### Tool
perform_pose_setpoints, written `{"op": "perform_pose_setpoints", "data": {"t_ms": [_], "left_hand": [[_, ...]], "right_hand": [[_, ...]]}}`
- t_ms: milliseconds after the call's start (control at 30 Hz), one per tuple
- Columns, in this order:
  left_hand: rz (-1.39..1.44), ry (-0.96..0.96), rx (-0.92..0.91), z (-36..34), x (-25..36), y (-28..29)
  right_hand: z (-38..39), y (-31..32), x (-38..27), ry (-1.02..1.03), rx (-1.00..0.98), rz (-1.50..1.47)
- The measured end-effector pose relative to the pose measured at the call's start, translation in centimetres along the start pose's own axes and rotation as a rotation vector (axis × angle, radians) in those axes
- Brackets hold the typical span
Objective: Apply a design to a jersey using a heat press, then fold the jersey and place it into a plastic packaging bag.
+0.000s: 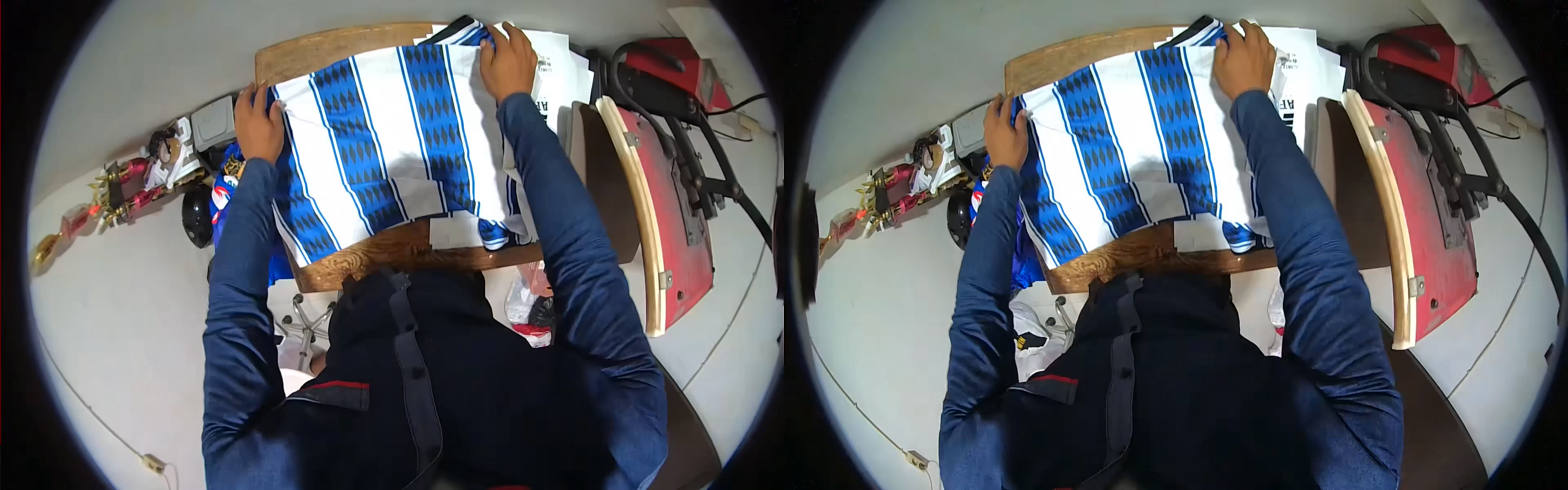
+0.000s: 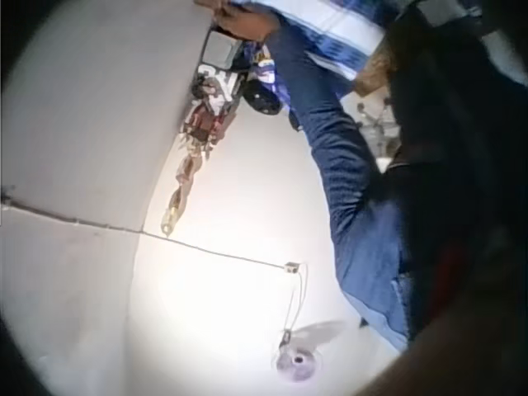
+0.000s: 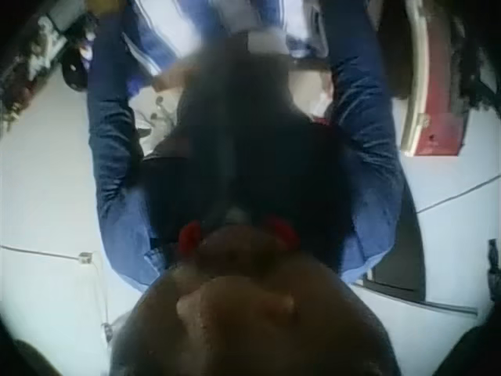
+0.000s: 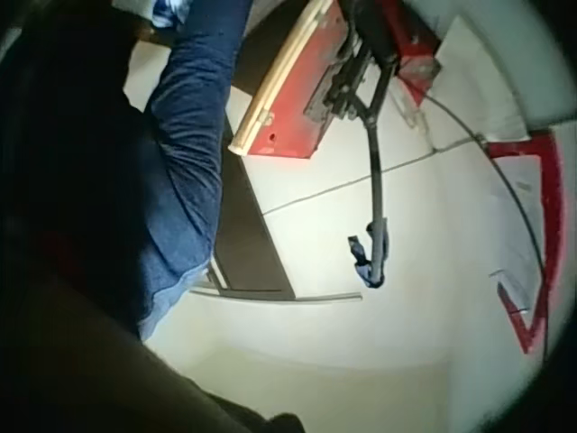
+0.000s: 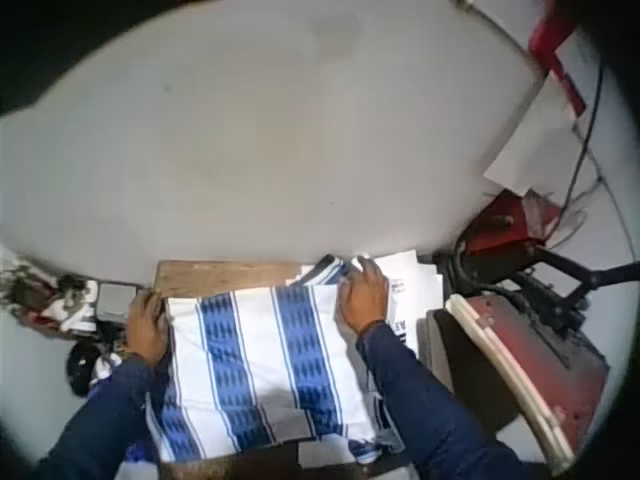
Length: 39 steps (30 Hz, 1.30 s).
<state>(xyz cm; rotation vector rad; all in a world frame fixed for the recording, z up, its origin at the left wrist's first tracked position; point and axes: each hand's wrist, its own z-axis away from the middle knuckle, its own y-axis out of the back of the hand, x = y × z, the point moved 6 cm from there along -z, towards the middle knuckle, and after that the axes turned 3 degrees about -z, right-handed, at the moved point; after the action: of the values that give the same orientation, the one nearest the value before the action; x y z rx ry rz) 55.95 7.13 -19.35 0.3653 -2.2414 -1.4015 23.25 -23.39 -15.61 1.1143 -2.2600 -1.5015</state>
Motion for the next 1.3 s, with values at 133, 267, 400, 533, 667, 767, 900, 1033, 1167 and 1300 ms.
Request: {"op": "perform_pose_setpoints", "data": {"t_ms": [133, 267, 400, 533, 667, 767, 900, 1033, 1167, 1300], "left_hand": [[-0.040, -0.038, -0.197, -1.8, -0.9, -3.7], [0.019, -0.015, -0.287, -2.0, -1.2, -3.9], [-0.046, -0.011, -0.188, -3.7, -2.0, -2.1], [-0.081, -0.093, 0.163, -7.7, 3.3, 0.2], [0.077, -0.132, 0.052, -4.6, 6.8, 0.5], [0.263, -0.209, -0.182, 4.8, 11.5, 0.3], [0.272, -0.286, -0.417, 16.3, 15.2, 1.3], [0.172, -0.202, -0.410, 20.2, 12.5, 1.8], [0.214, -0.222, -0.358, 20.1, 13.6, 3.3], [0.539, -0.208, -0.520, 20.6, 18.9, 1.6]], "right_hand": [[-2.8, -4.5, 3.9, -0.239, -0.457, 0.236], [-2.0, -4.9, 5.6, -0.161, -0.425, 0.217], [-3.1, 0.0, 9.3, -0.286, 0.050, -0.052], [-3.5, 4.6, 12.3, -0.137, 0.308, 0.182], [-0.2, 6.9, 5.2, 0.074, 0.282, -0.023], [9.9, 5.3, -0.7, 0.126, -0.275, -0.217], [20.5, 7.0, -0.7, 0.061, -0.559, 0.018], [21.4, 10.2, 4.3, -0.188, -0.395, 0.284], [22.2, 13.2, 0.3, -0.127, -0.349, 0.100], [28.9, 14.9, -2.2, -0.327, -0.312, -0.081]]}}
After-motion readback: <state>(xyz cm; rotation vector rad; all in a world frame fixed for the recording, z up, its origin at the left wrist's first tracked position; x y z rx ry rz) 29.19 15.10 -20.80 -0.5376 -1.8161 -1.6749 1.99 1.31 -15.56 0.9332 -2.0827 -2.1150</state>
